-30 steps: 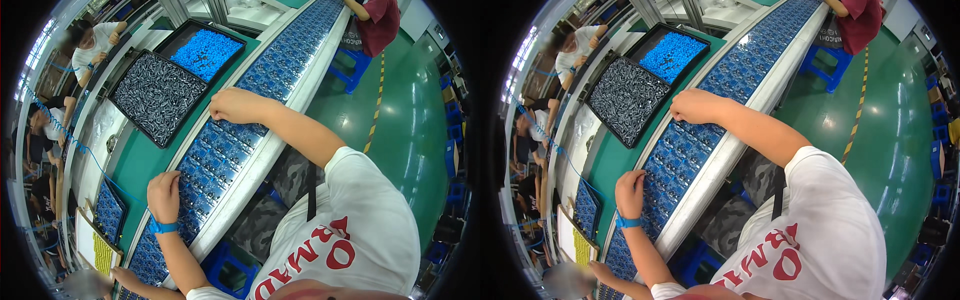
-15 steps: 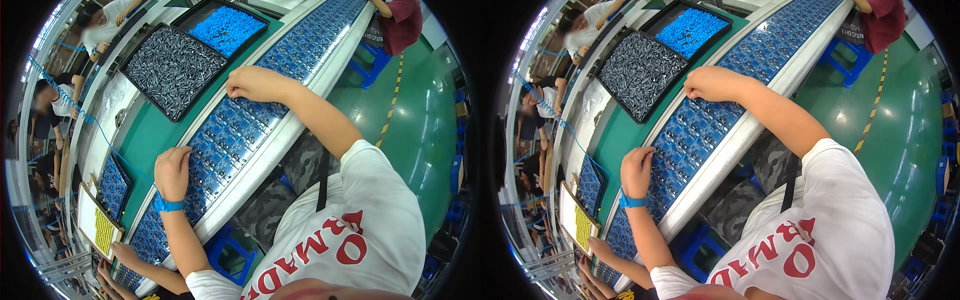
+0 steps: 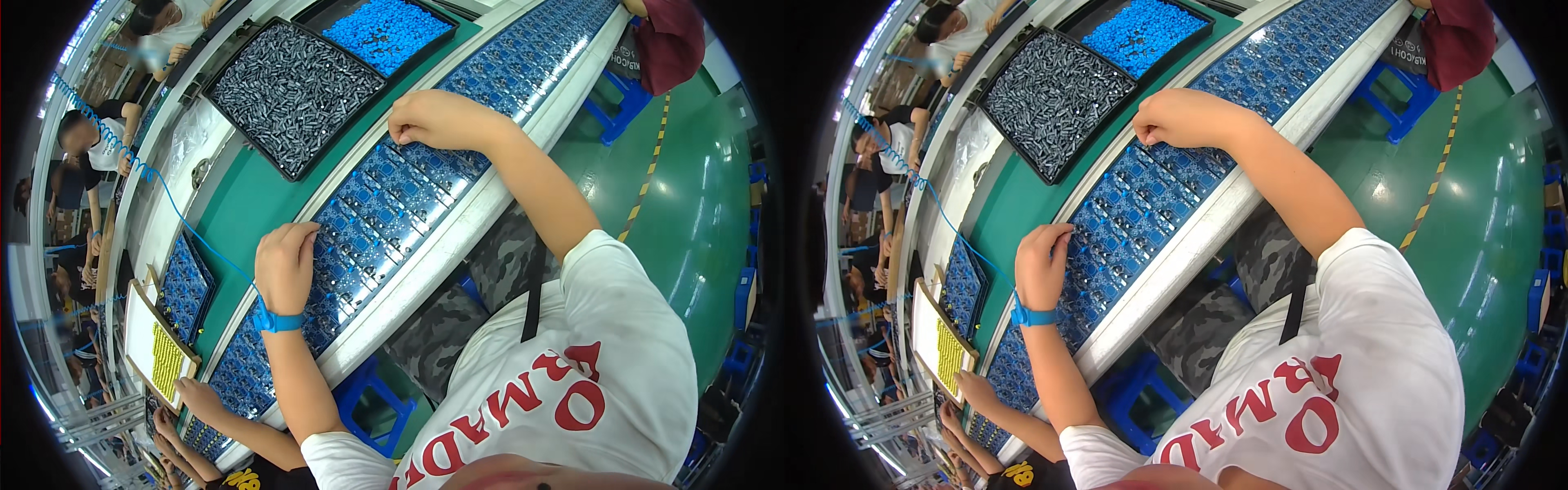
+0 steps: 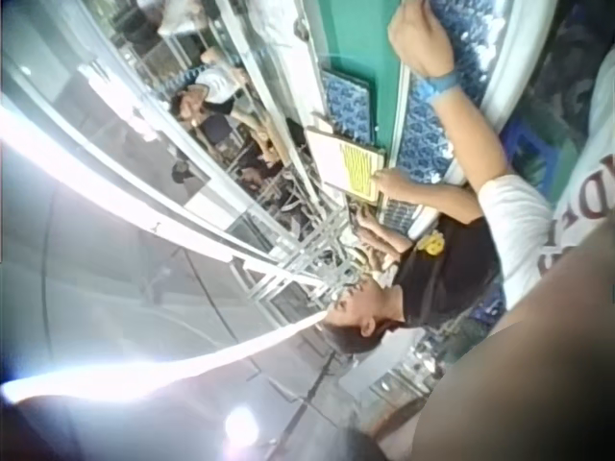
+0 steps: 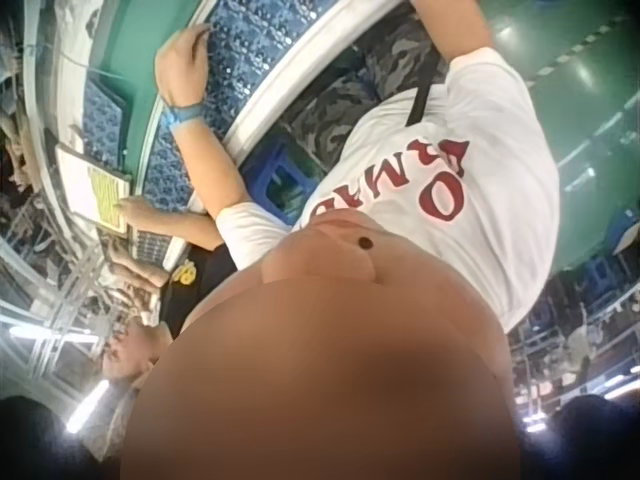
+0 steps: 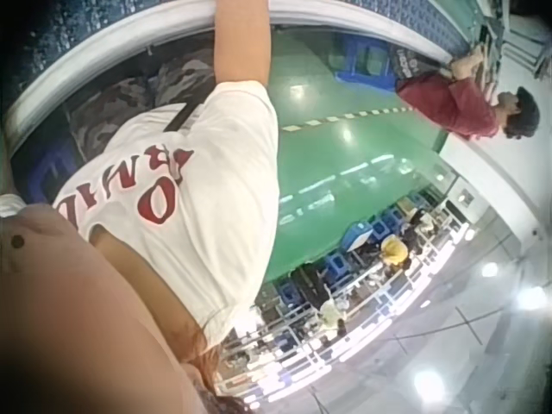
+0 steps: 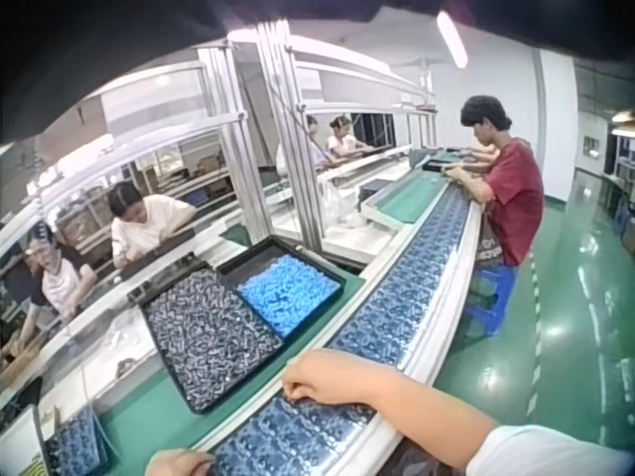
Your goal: Manually placing small electronic components onto designated spots on printed circuit boards as they move along an assembly line conveyor.
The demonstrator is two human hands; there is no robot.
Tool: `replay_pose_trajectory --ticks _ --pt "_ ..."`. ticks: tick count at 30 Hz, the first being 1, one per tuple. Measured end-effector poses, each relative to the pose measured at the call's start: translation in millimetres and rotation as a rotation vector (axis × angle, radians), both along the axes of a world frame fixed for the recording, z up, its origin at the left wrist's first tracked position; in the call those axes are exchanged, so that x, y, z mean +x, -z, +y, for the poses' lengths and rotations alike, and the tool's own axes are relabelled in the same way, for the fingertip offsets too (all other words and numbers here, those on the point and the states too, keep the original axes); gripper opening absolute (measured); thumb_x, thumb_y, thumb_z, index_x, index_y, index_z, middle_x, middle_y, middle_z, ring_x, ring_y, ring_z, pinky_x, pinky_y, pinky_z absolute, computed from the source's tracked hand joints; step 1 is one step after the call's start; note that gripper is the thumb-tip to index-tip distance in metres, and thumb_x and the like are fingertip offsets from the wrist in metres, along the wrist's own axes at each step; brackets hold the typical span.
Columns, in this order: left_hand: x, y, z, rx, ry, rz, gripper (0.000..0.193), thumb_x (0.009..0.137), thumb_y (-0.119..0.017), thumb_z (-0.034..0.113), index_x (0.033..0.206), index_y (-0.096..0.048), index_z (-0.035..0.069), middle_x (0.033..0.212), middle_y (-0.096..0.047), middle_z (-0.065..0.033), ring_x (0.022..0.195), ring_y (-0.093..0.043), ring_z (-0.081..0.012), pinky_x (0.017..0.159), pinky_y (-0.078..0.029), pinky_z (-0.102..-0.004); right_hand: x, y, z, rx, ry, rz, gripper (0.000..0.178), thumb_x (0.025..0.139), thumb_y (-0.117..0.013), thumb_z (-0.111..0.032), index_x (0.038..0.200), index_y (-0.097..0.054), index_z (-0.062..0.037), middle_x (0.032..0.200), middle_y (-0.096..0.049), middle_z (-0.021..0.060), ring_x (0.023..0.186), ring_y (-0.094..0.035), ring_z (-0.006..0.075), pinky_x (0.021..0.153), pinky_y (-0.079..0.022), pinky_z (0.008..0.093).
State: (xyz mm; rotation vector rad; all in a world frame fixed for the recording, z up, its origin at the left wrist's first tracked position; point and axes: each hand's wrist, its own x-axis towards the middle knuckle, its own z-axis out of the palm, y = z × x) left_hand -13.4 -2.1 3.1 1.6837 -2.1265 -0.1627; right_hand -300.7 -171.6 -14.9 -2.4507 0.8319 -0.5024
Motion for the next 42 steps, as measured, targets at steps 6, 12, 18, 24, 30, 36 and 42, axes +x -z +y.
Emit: replay_pose_trajectory --ticks 6,12,18,24,30,36,42 --pt "-0.5 0.5 -0.2 0.015 -0.020 0.009 0.010 0.088 -0.067 0.006 0.096 -0.073 0.007 0.089 -0.070 -0.0117 0.085 -0.065 -0.0336 0.083 -0.050 -0.0423 -1.3 0.7 -0.9 -0.021 0.009 -0.013 0.007 0.089 -0.066 -0.010 0.087 -0.066 -0.0033 0.086 -0.066 0.0084 0.091 -0.064 0.0281 0.081 -0.051 0.0396" --pt "0.6 1.3 -0.6 0.040 -0.030 0.008 0.010 0.088 -0.067 0.006 0.096 -0.073 0.007 0.090 -0.070 -0.0118 0.086 -0.065 -0.0333 0.083 -0.050 -0.0422 -1.6 -0.4 -1.5 -0.027 0.006 -0.009 0.006 0.089 -0.067 -0.010 0.087 -0.067 -0.0036 0.086 -0.065 0.0083 0.091 -0.064 0.0279 0.081 -0.051 0.0396" --pt "1.6 2.3 -0.4 0.024 -0.023 0.004 0.010 0.089 -0.067 0.007 0.097 -0.073 0.007 0.091 -0.070 -0.0115 0.086 -0.065 -0.0332 0.083 -0.050 -0.0420 -1.5 0.7 -1.5 -0.061 0.013 -0.045 0.006 0.089 -0.067 -0.010 0.088 -0.067 -0.0039 0.088 -0.065 0.0085 0.091 -0.064 0.0279 0.080 -0.051 0.0397" --pt "-0.2 -1.3 -0.1 -0.005 0.010 -0.006 0.014 0.088 -0.064 0.000 0.099 -0.072 0.002 0.092 -0.070 -0.0151 0.086 -0.066 -0.0343 0.079 -0.051 -0.0406 -2.0 0.0 0.1 -0.060 0.033 -0.017 0.006 0.089 -0.067 -0.010 0.089 -0.067 -0.0042 0.089 -0.065 0.0088 0.091 -0.064 0.0283 0.080 -0.051 0.0397" --pt "-1.0 -1.8 0.3 -0.002 0.006 -0.010 0.014 0.088 -0.065 0.001 0.100 -0.072 0.003 0.093 -0.071 -0.0148 0.087 -0.066 -0.0346 0.080 -0.051 -0.0410 0.3 0.1 0.9 -0.084 0.027 -0.009 0.007 0.089 -0.066 -0.011 0.090 -0.069 -0.0048 0.090 -0.066 0.0085 0.091 -0.066 0.0279 0.081 -0.052 0.0399" --pt "1.2 2.2 -0.6 -0.009 -0.009 -0.008 0.010 0.089 -0.067 0.007 0.097 -0.073 0.007 0.092 -0.071 -0.0111 0.085 -0.065 -0.0331 0.082 -0.050 -0.0416 1.1 0.2 2.0 -0.148 0.016 0.005 0.008 0.090 -0.066 -0.013 0.090 -0.071 -0.0058 0.090 -0.066 0.0075 0.093 -0.066 0.0269 0.081 -0.053 0.0397" --pt "1.3 1.2 -0.5 0.016 -0.013 -0.014 0.011 0.089 -0.067 0.007 0.097 -0.073 0.007 0.092 -0.071 -0.0111 0.086 -0.065 -0.0327 0.084 -0.050 -0.0413 0.4 -2.1 3.8 -0.132 0.017 0.022 0.005 0.090 -0.067 -0.012 0.090 -0.067 -0.0070 0.090 -0.063 0.0061 0.096 -0.062 0.0273 0.085 -0.050 0.0391"
